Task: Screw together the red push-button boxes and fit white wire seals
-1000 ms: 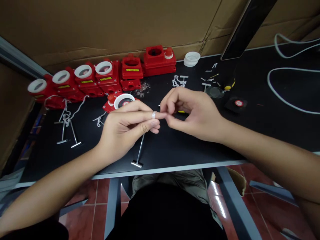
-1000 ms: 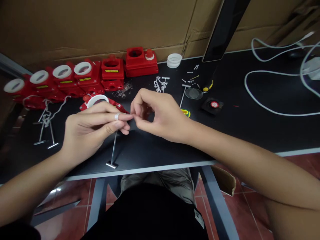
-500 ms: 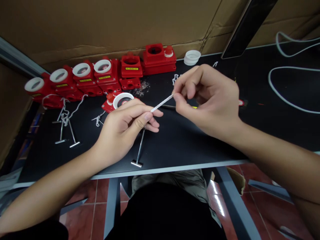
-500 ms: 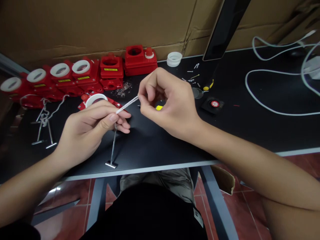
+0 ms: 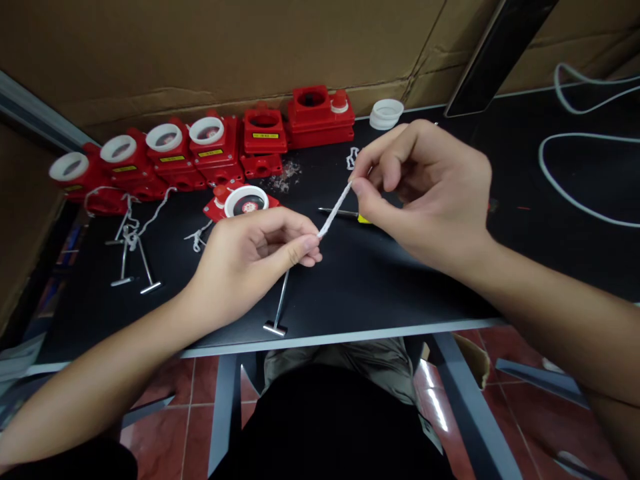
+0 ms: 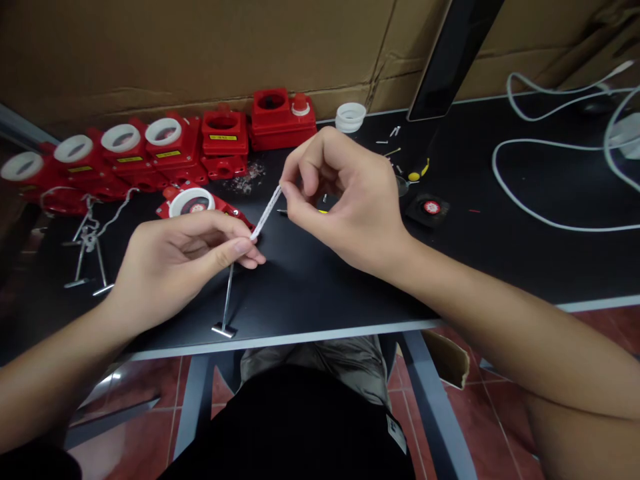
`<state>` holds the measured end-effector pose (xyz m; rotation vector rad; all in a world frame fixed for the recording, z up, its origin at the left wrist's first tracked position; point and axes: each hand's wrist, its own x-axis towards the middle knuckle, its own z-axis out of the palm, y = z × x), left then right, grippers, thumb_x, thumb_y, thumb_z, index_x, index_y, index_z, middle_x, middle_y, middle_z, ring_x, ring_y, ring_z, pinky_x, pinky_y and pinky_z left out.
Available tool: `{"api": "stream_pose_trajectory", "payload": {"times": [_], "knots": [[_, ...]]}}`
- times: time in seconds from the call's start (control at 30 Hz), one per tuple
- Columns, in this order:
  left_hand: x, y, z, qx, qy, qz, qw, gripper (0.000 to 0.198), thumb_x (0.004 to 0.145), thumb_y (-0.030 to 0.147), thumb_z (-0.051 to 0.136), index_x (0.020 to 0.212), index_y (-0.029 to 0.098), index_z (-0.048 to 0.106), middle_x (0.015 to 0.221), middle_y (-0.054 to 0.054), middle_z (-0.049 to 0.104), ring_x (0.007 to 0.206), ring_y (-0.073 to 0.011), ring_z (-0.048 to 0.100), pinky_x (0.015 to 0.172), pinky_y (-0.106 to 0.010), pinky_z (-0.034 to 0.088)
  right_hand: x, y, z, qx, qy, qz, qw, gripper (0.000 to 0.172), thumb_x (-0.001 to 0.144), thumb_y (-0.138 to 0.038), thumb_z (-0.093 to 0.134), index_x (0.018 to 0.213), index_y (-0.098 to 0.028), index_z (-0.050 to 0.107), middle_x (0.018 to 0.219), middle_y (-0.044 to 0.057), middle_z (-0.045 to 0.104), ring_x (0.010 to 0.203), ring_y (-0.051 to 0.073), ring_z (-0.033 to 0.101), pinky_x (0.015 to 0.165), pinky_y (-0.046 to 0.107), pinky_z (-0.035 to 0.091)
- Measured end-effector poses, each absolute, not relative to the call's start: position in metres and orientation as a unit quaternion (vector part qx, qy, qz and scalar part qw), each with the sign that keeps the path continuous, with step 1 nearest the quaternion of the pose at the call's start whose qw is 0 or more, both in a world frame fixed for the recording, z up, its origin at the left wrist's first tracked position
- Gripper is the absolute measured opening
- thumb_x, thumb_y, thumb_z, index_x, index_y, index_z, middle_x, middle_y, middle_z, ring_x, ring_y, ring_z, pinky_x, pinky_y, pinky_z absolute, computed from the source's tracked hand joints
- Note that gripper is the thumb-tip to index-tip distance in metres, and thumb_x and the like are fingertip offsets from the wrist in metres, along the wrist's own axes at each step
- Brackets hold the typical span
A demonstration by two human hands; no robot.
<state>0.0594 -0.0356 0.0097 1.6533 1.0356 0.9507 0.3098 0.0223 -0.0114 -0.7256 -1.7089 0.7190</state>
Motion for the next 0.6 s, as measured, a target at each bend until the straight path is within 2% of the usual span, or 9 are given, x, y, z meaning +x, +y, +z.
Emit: {"api": "stream_pose_trajectory", "payload": {"times": [0.2, 0.37, 0.6], "knots": [[0.057, -0.033, 0.011, 0.72, 0.405, 0.418, 0.378, 0.007, 0.104, 0.029, 0.096, 0.1, 0.025, 0.093, 0.103, -0.006, 0.089, 0.099, -0.0228, 0.083, 0.088, -0.036, 0.07, 0.304, 0.018, -0.021, -0.265, -0.765, 0.334, 0.483, 0.04, 0.095, -0.013, 0.087, 0.078, -0.026, 0.053, 0.097, 0.001, 0.084, 0.085, 0.018, 0.077, 0.076, 0.035, 0.061], [0.058, -0.033, 0.005, 0.701, 0.419, 0.457, 0.354, 0.005, 0.105, 0.032, 0.096, 0.1, 0.03, 0.094, 0.101, -0.002, 0.087, 0.096, -0.0218, 0.078, 0.087, -0.039, 0.066, 0.299, 0.007, -0.02, -0.227, -0.797, 0.361, 0.427, 0.041, 0.097, -0.014, 0.084, 0.074, -0.026, 0.053, 0.095, 0.0, 0.086, 0.087, 0.019, 0.083, 0.083, 0.037, 0.068], [0.057, -0.032, 0.003, 0.724, 0.451, 0.441, 0.278, 0.004, 0.106, 0.038, 0.095, 0.102, 0.038, 0.096, 0.094, -0.001, 0.079, 0.087, -0.0224, 0.07, 0.078, -0.042, 0.058, 0.299, -0.002, -0.014, -0.192, -0.846, 0.251, 0.429, 0.041, 0.103, -0.012, 0.078, 0.076, -0.025, 0.05, 0.095, -0.001, 0.087, 0.086, 0.016, 0.084, 0.074, 0.031, 0.064]]}}
